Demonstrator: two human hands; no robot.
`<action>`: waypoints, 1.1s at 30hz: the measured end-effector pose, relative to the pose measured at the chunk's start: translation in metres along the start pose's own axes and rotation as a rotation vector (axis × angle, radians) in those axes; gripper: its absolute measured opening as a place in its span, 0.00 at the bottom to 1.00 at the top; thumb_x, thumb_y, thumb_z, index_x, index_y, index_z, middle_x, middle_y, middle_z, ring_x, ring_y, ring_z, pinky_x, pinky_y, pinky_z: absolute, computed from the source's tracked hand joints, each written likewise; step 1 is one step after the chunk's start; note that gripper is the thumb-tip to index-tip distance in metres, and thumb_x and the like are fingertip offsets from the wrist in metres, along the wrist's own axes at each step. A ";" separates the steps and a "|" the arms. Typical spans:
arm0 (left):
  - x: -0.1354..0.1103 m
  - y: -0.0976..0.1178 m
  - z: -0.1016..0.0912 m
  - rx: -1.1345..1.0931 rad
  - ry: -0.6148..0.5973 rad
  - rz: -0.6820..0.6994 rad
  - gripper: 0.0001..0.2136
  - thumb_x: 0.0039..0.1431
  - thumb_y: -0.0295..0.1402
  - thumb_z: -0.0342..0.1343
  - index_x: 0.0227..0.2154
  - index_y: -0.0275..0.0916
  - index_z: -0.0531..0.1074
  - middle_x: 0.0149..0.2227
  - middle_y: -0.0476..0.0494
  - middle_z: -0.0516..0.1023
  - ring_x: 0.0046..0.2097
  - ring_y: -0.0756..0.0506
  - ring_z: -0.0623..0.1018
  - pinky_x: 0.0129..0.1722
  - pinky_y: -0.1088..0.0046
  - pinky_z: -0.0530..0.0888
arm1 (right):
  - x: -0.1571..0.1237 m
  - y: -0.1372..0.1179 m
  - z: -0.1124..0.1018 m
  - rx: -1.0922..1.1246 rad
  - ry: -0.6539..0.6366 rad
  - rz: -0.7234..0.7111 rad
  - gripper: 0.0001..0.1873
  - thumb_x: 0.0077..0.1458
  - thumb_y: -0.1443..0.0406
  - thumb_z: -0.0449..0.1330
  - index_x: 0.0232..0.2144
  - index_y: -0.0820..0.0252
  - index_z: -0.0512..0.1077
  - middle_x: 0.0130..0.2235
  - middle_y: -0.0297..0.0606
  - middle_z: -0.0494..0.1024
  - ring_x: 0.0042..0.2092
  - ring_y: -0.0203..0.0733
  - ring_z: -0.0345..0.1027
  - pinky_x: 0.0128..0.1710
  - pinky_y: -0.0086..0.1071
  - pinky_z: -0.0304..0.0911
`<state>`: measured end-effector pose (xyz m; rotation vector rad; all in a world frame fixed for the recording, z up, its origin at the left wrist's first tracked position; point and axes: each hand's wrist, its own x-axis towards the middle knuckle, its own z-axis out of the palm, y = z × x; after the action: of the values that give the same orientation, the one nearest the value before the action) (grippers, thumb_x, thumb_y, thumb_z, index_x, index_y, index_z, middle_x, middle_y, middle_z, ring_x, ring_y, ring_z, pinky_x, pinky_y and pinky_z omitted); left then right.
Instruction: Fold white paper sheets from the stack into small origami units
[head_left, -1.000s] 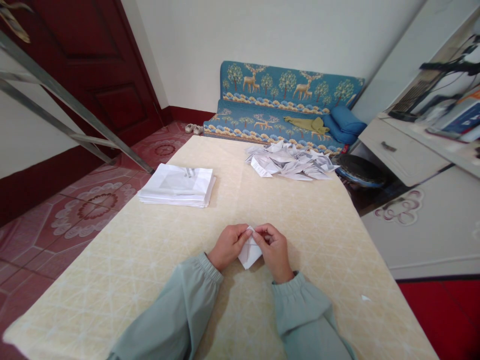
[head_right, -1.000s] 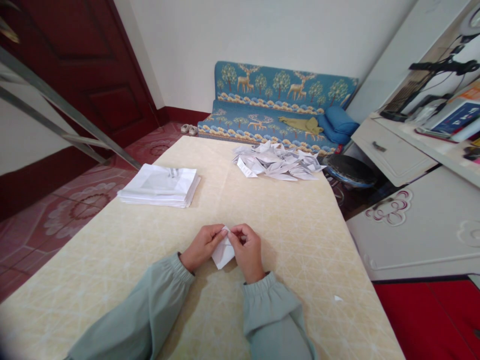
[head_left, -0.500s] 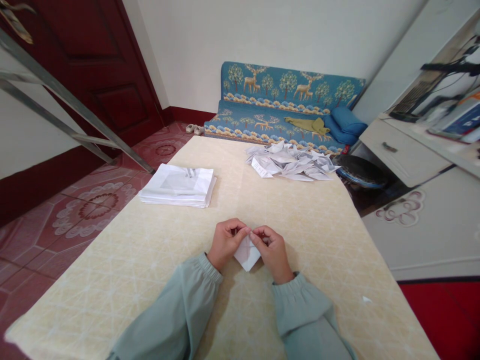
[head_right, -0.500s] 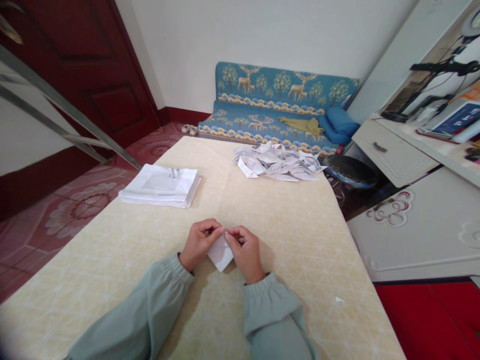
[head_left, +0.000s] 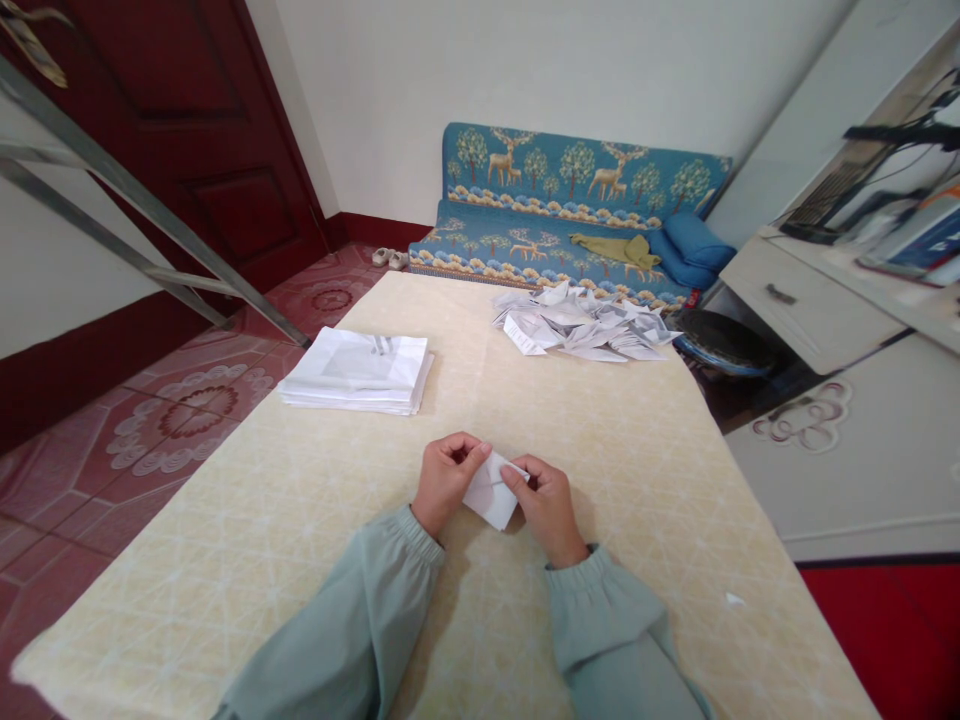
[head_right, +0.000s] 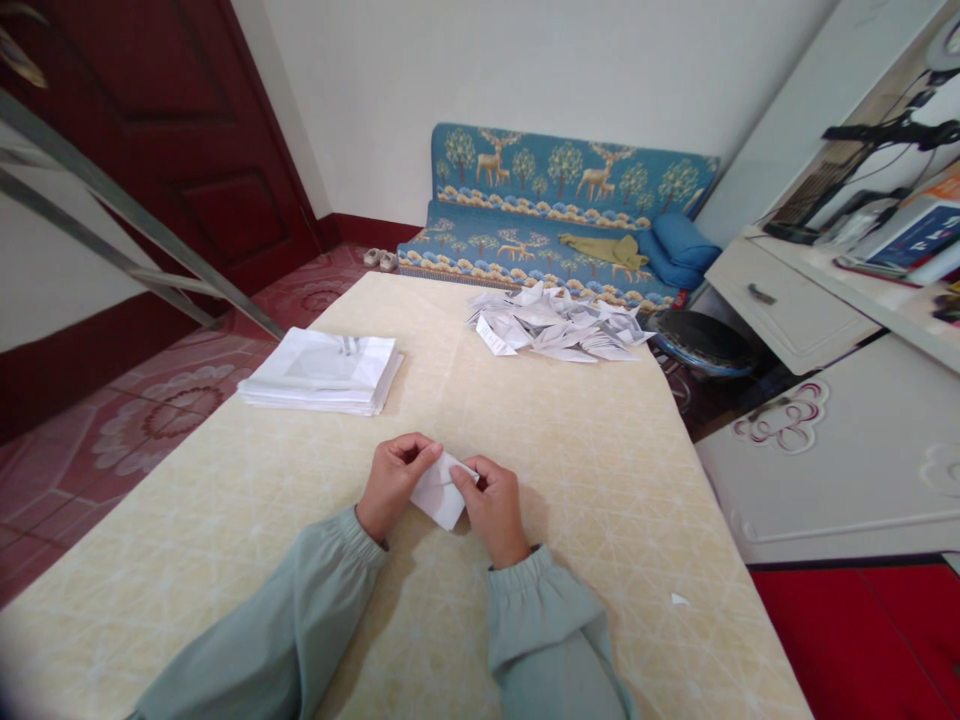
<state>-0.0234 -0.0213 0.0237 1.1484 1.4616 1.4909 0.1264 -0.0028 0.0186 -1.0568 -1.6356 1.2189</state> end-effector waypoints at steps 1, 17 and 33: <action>0.000 -0.001 0.001 0.043 0.019 0.007 0.12 0.49 0.38 0.59 0.19 0.33 0.72 0.18 0.50 0.69 0.22 0.53 0.65 0.22 0.78 0.61 | -0.001 -0.001 0.000 -0.028 -0.001 -0.022 0.13 0.53 0.58 0.58 0.22 0.61 0.71 0.19 0.29 0.65 0.23 0.33 0.56 0.22 0.27 0.51; -0.004 0.005 0.002 0.012 -0.001 0.005 0.12 0.50 0.38 0.58 0.20 0.33 0.71 0.19 0.50 0.69 0.23 0.52 0.66 0.24 0.78 0.62 | -0.004 -0.003 0.004 -0.074 -0.040 -0.062 0.09 0.51 0.60 0.59 0.25 0.60 0.73 0.21 0.30 0.68 0.24 0.34 0.58 0.23 0.27 0.53; 0.000 0.000 0.001 0.100 -0.035 -0.015 0.16 0.53 0.40 0.55 0.17 0.34 0.68 0.17 0.53 0.62 0.21 0.54 0.61 0.21 0.78 0.58 | -0.005 -0.005 0.003 0.041 -0.059 -0.049 0.15 0.58 0.59 0.52 0.43 0.57 0.73 0.30 0.34 0.74 0.30 0.37 0.65 0.28 0.29 0.58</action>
<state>-0.0227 -0.0206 0.0234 1.2147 1.5315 1.3943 0.1245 -0.0088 0.0221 -0.9578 -1.6648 1.2563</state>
